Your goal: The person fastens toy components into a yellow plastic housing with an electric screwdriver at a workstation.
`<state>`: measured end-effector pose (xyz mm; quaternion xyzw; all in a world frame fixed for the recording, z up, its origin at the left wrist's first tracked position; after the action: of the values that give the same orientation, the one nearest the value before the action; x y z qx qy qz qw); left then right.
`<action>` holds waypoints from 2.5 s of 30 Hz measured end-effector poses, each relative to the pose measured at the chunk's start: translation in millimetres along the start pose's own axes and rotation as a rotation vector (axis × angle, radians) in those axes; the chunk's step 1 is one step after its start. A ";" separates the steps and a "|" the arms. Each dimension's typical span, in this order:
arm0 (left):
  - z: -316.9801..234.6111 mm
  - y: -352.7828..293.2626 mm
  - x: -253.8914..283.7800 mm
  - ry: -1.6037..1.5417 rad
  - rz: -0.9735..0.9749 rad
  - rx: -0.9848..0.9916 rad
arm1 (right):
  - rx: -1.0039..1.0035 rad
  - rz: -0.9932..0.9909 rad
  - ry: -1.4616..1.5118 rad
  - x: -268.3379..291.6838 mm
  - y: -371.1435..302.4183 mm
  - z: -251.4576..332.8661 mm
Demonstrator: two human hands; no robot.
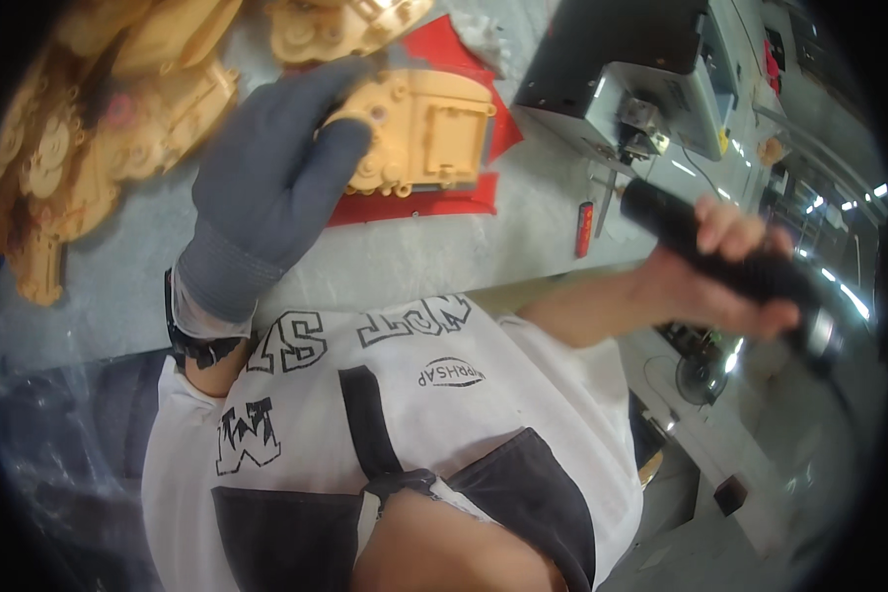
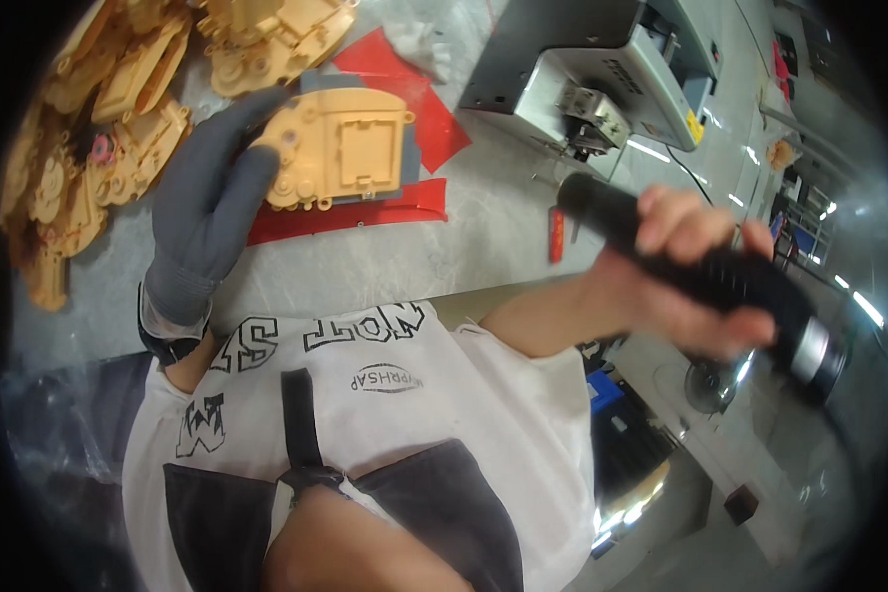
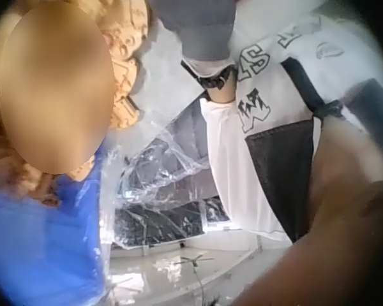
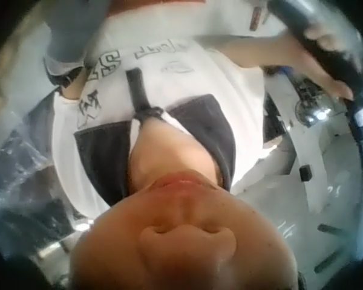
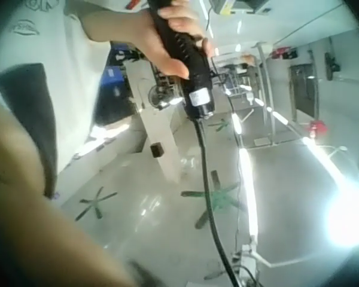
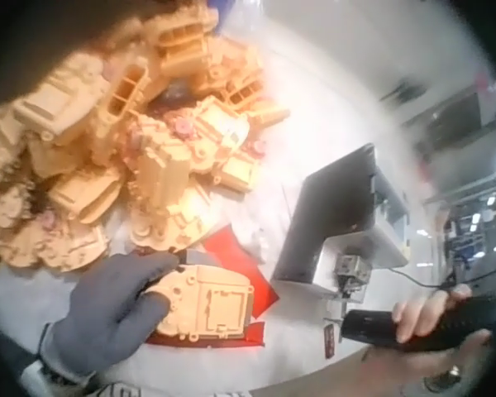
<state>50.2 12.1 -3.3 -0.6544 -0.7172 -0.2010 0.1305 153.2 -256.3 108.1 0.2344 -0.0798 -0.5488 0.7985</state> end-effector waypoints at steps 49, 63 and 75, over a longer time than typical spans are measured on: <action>9.5 -0.4 5.2 0.104 0.116 0.136 | -0.012 0.638 0.243 -163.0 -24.1 -32.0; 9.3 -2.1 3.6 0.128 0.126 0.143 | -0.041 0.512 0.147 -124.5 -26.5 -14.9; 3.8 -1.6 8.6 0.058 0.109 0.094 | -0.069 0.524 0.170 -123.3 -23.3 -24.9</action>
<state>48.0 21.3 -3.0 -0.6795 -0.6850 -0.1785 0.1927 95.7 -143.3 91.5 0.2237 -0.0520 -0.3042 0.9245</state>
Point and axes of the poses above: each hand's wrist, its own y-axis towards the middle knuckle, its own x-axis out of the back of the hand, z = x × y, the point moved 5 cm from there along y, towards the middle knuckle, and after that the axes turned 10 degrees about z, right-handed, at the moved point
